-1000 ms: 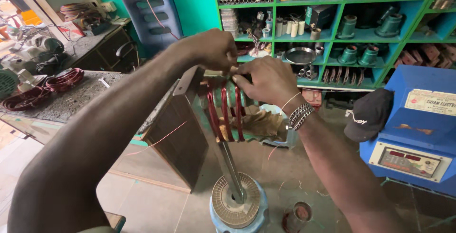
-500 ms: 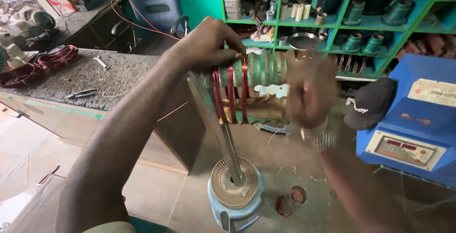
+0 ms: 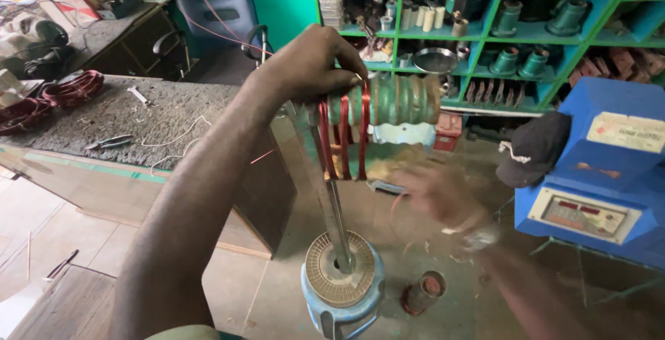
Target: The person winds red enameled copper wire by hand around a green multi-slot coil form mounted on a manual winding machine, rotating the assembly and guiding the wire to build up windings. They then lift the wound coil off the machine and carry it to a workbench, where they continue arranging and connecting the wire ends.
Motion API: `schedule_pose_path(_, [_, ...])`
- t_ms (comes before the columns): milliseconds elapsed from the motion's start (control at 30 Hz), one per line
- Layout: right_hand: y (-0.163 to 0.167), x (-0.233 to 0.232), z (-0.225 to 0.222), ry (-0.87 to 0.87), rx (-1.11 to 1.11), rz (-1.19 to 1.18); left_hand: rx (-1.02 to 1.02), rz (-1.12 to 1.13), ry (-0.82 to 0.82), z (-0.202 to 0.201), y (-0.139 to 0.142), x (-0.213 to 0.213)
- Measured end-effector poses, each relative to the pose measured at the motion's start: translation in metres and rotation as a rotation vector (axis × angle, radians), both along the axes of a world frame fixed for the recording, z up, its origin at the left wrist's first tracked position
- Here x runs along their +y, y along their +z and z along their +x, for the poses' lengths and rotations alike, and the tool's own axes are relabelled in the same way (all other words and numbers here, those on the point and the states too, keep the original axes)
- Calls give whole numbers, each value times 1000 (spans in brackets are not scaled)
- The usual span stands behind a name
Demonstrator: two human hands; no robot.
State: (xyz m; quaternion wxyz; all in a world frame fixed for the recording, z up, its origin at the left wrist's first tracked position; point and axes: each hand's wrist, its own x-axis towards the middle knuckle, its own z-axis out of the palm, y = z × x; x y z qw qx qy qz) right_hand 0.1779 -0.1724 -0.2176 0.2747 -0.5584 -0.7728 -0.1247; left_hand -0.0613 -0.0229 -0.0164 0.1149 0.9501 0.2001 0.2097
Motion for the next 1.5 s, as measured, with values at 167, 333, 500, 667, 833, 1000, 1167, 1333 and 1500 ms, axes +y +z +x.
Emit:
schedule_pose_path(167, [40,27,87,-562,475,-785,-2,-18,-1,-3,0,-3])
schedule_pose_path(333, [35,126,88,-475,-55,-292,2,19,-35,-1,1,-4])
schedule_pose_path(500, [10,153,18,338,674,48,-14,28,-34,1,-2,-5])
schedule_pose_path(667, [-2,117,4,447,565,216,-29,-15,-23,1,-4,-7])
schedule_pose_path(833, [11,106,19,566,690,-13,-32,-11,-52,0,-5,-10])
schedule_pose_path(1000, [2,131,21,280,260,59,-66,18,-123,0,-6,-10])
schedule_pose_path(1167, [-8,146,11,-39,-209,356,-57,30,-165,-1,-5,-12])
schedule_pose_path(1333, [-14,142,5,81,-32,292,-67,69,-145,-2,-4,-17])
schedule_pose_path(1500, [-10,132,3,118,149,256,-61,93,3,-2,-5,-20])
